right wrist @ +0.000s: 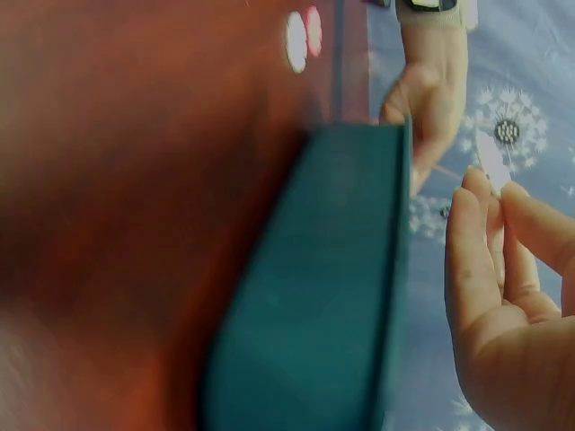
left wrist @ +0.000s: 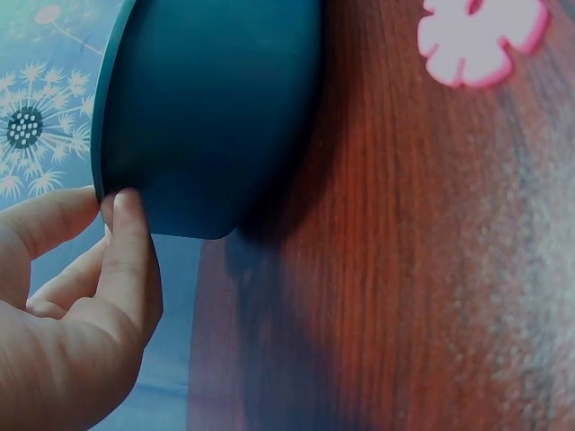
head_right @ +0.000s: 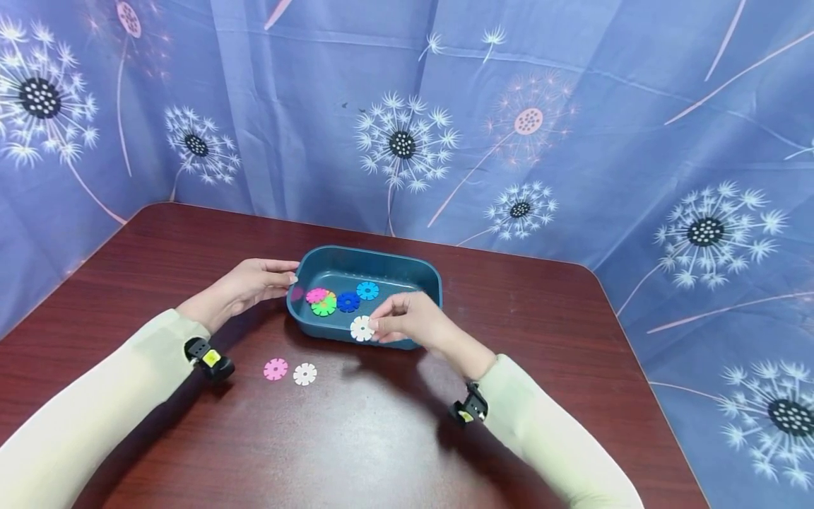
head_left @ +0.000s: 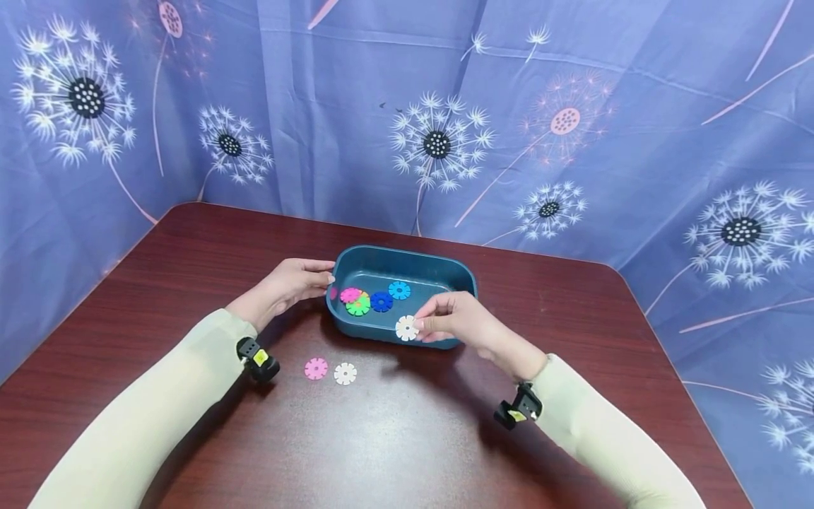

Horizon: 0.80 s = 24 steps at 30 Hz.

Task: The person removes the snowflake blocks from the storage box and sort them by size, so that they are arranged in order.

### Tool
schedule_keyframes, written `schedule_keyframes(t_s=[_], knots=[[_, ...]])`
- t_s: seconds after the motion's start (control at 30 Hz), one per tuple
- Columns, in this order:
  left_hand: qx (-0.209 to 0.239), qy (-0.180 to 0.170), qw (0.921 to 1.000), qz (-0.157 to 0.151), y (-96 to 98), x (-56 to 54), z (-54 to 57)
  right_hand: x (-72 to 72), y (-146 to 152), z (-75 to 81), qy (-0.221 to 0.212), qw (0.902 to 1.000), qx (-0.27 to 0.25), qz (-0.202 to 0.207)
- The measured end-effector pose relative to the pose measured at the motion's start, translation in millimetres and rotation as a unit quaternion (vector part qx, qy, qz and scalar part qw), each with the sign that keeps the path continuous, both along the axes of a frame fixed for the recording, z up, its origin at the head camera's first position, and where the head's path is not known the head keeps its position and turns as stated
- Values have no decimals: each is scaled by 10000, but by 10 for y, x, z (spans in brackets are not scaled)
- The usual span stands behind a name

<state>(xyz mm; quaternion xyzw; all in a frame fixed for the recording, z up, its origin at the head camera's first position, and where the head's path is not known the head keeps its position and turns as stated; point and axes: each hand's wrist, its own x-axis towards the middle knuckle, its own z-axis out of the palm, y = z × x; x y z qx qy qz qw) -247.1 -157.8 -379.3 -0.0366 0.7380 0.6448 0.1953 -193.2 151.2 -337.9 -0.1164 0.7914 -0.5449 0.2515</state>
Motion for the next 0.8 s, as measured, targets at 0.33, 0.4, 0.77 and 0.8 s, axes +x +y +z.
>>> schedule_keyframes(t_s=[0.33, 0.4, 0.77, 0.8], knots=[[-3, -3, 10000, 4, -3, -1, -3, 269, -106, -314, -444, 9983, -337, 159], [-7, -7, 10000, 4, -7, 5, 1, 308, -134, -357, -509, 9981, -326, 152], [92, 103, 9999, -15, 0, 10, 4, 423, -245, -587, -700, 9969, -326, -147], [113, 111, 9999, -23, 1, 11, 2, 427, -252, -597, -711, 9968, -306, -183]])
